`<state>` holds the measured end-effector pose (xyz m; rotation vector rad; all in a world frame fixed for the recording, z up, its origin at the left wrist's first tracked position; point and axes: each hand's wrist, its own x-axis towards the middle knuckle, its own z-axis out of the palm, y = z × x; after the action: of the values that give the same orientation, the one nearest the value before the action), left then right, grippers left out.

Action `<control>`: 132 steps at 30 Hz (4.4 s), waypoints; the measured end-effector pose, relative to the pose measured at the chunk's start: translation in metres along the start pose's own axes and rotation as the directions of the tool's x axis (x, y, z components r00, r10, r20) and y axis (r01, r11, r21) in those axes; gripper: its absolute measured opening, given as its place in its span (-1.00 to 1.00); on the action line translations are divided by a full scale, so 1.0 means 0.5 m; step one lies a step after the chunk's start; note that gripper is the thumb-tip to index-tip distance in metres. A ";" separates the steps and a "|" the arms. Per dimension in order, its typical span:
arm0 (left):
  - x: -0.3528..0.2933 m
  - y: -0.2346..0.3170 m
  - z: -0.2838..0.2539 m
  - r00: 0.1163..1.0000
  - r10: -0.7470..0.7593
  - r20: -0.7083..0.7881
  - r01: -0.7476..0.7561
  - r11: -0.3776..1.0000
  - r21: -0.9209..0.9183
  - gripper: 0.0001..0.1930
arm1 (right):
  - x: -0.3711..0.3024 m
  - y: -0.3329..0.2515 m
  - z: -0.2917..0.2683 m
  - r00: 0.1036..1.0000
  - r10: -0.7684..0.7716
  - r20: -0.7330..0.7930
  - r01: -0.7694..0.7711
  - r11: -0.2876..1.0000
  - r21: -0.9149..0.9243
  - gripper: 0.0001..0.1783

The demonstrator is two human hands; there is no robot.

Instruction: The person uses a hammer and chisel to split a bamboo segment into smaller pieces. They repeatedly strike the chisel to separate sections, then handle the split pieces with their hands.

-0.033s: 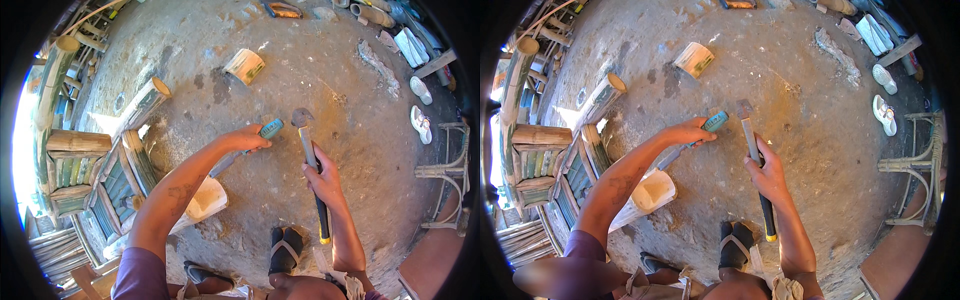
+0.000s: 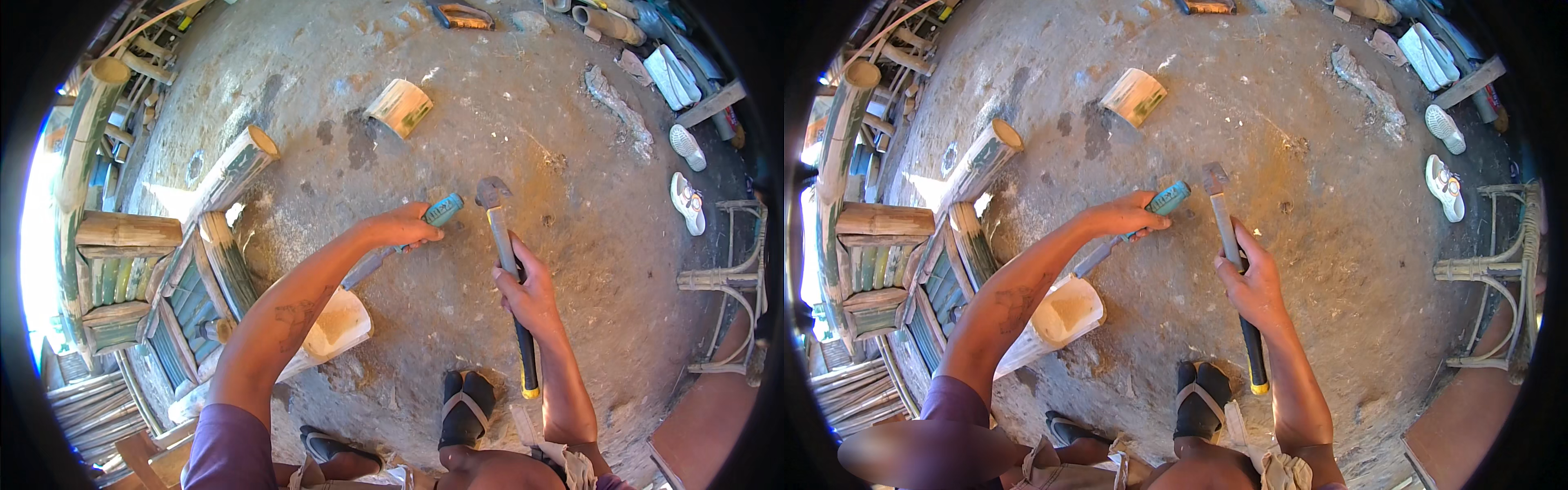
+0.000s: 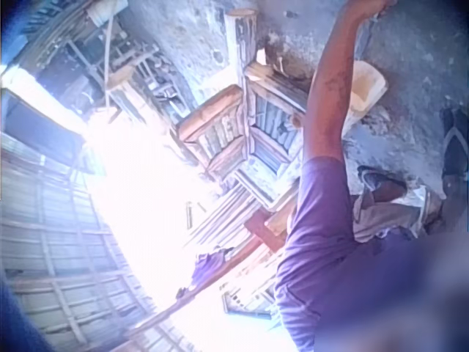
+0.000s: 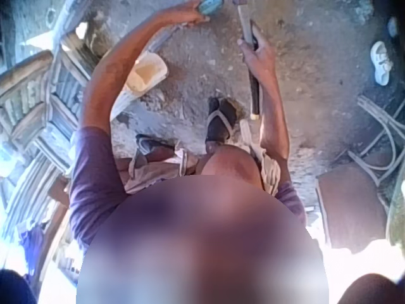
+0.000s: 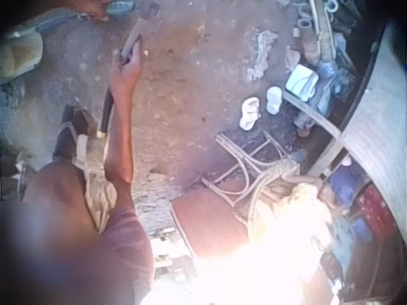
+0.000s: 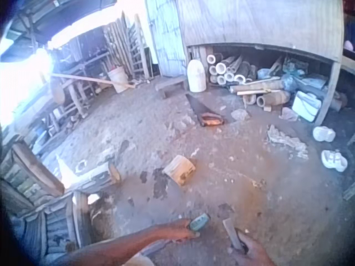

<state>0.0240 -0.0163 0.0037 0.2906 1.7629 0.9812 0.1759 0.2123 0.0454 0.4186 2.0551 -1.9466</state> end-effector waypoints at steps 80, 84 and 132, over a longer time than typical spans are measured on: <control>-0.133 0.033 0.015 0.958 0.073 -0.278 -0.116 0.983 -0.142 -0.80 | -0.042 0.029 0.023 0.944 0.316 0.094 -0.330 0.905 0.267 -0.70; -0.052 0.034 0.067 0.993 0.065 -0.098 -0.085 0.972 -0.218 -0.78 | -0.055 0.027 -0.002 0.954 0.301 0.002 -0.291 0.921 0.260 -0.70; 0.016 0.016 0.143 0.999 0.005 0.034 -0.004 0.999 -0.048 -0.78 | -0.058 0.033 -0.068 0.937 0.349 -0.032 -0.340 0.927 0.159 -0.69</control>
<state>0.0811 0.0274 -0.0041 0.2793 1.7060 1.0151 0.2087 0.2467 0.0435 0.8217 1.7274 -1.8935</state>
